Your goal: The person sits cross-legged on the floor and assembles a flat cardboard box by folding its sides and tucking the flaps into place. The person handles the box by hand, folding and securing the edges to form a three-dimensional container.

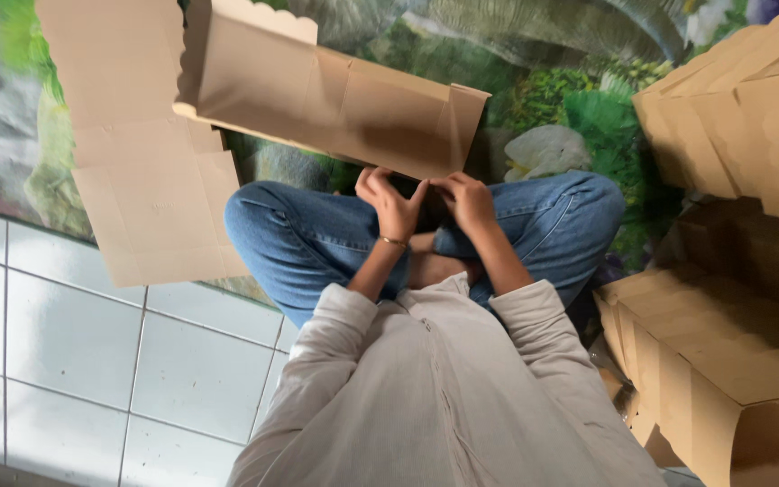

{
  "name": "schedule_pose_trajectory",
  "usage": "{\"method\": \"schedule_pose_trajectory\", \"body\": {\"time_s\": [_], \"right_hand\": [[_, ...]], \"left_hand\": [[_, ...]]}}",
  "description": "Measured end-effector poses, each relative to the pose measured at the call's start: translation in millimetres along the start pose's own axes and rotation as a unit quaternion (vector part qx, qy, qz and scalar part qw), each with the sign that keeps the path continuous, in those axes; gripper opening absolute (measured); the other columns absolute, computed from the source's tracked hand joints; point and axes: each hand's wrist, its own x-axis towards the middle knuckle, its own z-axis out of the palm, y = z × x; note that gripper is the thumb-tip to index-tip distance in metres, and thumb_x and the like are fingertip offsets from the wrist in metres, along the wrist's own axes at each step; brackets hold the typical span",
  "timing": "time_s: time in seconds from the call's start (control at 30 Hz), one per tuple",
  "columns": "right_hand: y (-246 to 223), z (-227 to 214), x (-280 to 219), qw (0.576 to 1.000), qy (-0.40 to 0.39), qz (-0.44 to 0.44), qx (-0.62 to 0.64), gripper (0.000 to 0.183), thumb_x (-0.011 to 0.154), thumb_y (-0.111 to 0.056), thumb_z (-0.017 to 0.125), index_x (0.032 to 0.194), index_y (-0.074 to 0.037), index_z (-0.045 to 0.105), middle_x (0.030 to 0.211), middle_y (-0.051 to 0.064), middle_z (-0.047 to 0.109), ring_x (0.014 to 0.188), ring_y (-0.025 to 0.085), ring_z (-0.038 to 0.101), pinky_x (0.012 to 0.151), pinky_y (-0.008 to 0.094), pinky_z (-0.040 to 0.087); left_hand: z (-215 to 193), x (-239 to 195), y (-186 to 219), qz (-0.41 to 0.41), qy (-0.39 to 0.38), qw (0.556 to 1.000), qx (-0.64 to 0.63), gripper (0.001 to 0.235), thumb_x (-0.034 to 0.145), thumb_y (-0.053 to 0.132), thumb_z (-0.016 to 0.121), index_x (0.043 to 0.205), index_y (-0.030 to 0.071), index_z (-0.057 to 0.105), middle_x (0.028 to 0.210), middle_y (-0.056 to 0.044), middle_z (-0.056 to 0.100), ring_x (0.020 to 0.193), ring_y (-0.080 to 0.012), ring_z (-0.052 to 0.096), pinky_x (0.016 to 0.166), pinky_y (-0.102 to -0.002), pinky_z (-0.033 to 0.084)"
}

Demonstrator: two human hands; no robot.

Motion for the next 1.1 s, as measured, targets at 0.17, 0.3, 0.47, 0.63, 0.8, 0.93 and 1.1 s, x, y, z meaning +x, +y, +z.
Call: {"method": "schedule_pose_trajectory", "body": {"time_s": [0.17, 0.3, 0.47, 0.63, 0.8, 0.93, 1.1], "right_hand": [[-24.8, 44.2, -29.6, 0.999, 0.036, -0.009, -0.015, 0.014, 0.087, -0.027, 0.069, 0.099, -0.032, 0.073, 0.095, -0.008, 0.065, 0.094, 0.015, 0.067, 0.078, 0.030, 0.053], [-18.1, 55.1, -23.7, 0.996, 0.068, -0.035, 0.035, 0.014, 0.087, -0.023, 0.072, 0.100, -0.026, 0.075, 0.099, -0.006, 0.067, 0.094, 0.017, 0.068, 0.080, 0.032, 0.053], [-32.4, 39.3, -16.4, 0.993, 0.088, -0.078, 0.028, 0.015, 0.089, -0.025, 0.071, 0.104, -0.020, 0.073, 0.101, 0.000, 0.069, 0.097, 0.021, 0.067, 0.080, 0.034, 0.053], [-28.2, 43.8, -16.8, 0.989, 0.102, -0.103, 0.014, 0.016, 0.091, -0.028, 0.070, 0.104, -0.019, 0.073, 0.100, 0.000, 0.069, 0.097, 0.021, 0.067, 0.079, 0.034, 0.052], [-38.4, 35.4, -14.1, 0.984, 0.126, -0.124, -0.001, 0.014, 0.091, -0.025, 0.069, 0.102, -0.017, 0.072, 0.099, 0.002, 0.068, 0.096, 0.023, 0.067, 0.078, 0.034, 0.051], [-36.0, 39.6, -12.2, 0.981, 0.140, -0.131, -0.019, 0.012, 0.093, -0.028, 0.069, 0.099, -0.019, 0.072, 0.097, 0.000, 0.069, 0.095, 0.020, 0.067, 0.079, 0.032, 0.052], [-36.5, 41.1, -11.8, 0.982, 0.146, -0.121, -0.005, 0.010, 0.094, -0.028, 0.068, 0.097, -0.019, 0.072, 0.092, -0.002, 0.069, 0.091, 0.019, 0.069, 0.078, 0.032, 0.053]], "left_hand": [[38.3, -29.4, -81.9, -0.355, -0.073, 0.910, -0.200, 0.066, 0.082, 0.041, 0.078, 0.121, 0.002, 0.041, 0.119, -0.021, 0.041, 0.116, -0.0343, 0.045, 0.101, -0.046, 0.041], [71.8, -33.5, -137.2, -0.407, -0.115, 0.849, -0.316, 0.024, 0.097, 0.030, 0.058, 0.096, 0.006, 0.056, 0.085, -0.005, 0.059, 0.082, -0.0149, 0.060, 0.075, -0.032, 0.055], [73.7, -30.5, -128.2, -0.406, -0.087, 0.836, -0.360, 0.017, 0.093, 0.019, 0.059, 0.078, 0.010, 0.057, 0.057, 0.003, 0.055, 0.052, -0.0061, 0.057, 0.051, -0.019, 0.049], [78.1, -34.9, -138.5, -0.392, -0.096, 0.835, -0.374, 0.012, 0.092, 0.016, 0.061, 0.092, 0.005, 0.063, 0.061, 0.001, 0.063, 0.053, -0.0062, 0.062, 0.051, -0.019, 0.051], [71.7, -33.9, -129.4, -0.381, -0.096, 0.832, -0.391, 0.012, 0.093, 0.015, 0.061, 0.090, 0.003, 0.062, 0.060, 0.001, 0.059, 0.054, -0.0074, 0.060, 0.052, -0.019, 0.049], [63.5, -30.1, -113.5, -0.378, -0.095, 0.833, -0.393, 0.013, 0.092, 0.014, 0.061, 0.088, 0.002, 0.062, 0.060, -0.001, 0.059, 0.054, -0.0088, 0.061, 0.052, -0.020, 0.048], [81.5, -35.1, -140.7, -0.376, -0.095, 0.833, -0.395, 0.013, 0.093, 0.012, 0.060, 0.090, 0.000, 0.064, 0.062, 0.000, 0.060, 0.056, -0.0079, 0.060, 0.054, -0.019, 0.048]]}}
